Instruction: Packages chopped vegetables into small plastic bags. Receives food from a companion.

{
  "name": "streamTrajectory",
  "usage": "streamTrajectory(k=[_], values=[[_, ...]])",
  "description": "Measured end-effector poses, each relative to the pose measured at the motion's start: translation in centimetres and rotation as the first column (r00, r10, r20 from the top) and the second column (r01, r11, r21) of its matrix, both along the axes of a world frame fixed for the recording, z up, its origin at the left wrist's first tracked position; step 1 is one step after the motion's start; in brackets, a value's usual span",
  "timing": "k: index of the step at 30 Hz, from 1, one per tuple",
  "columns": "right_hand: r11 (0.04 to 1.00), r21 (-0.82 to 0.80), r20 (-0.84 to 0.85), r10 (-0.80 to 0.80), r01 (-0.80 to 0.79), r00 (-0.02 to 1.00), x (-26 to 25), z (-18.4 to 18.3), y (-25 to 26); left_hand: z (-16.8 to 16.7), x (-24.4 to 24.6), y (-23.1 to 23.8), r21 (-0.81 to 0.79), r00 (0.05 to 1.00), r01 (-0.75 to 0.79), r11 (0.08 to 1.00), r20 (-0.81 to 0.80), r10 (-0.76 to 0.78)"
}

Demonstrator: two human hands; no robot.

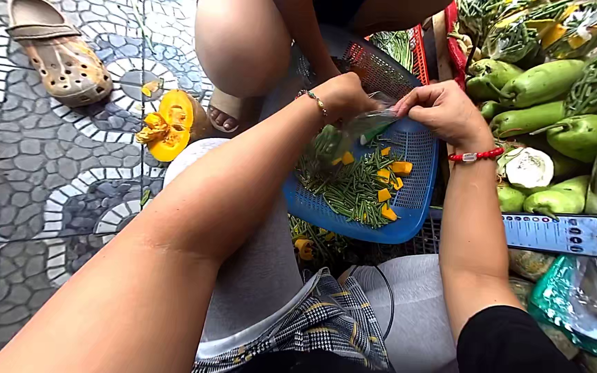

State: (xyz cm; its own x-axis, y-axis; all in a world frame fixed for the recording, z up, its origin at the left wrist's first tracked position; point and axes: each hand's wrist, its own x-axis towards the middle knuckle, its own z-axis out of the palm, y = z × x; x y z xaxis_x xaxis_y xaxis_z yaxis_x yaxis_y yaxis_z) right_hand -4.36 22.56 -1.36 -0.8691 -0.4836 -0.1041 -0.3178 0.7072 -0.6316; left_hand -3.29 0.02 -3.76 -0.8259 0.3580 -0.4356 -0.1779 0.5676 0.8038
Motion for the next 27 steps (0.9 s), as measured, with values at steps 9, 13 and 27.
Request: streamTrajectory(k=[9,13,27], values=[[0.894,0.393,0.194,-0.310,0.216,0.931,1.4,-16.2,-2.1,-1.1,-0.9,0.8,-0.305,0.977,0.035,0.952,-0.192,-0.098],[0.840,0.467,0.131,-0.375,0.276,0.918,2.8,-19.9,-4.3,-0.1,-0.3,0.1,-0.423,0.983,0.046,0.905,-0.141,-0.116],[0.847,-0.499,-0.170,-0.302,0.182,0.938,5.9,0.6,-0.8,-1.3,-0.5,1.7,0.177,0.978,-0.148,0.973,0.171,0.117]])
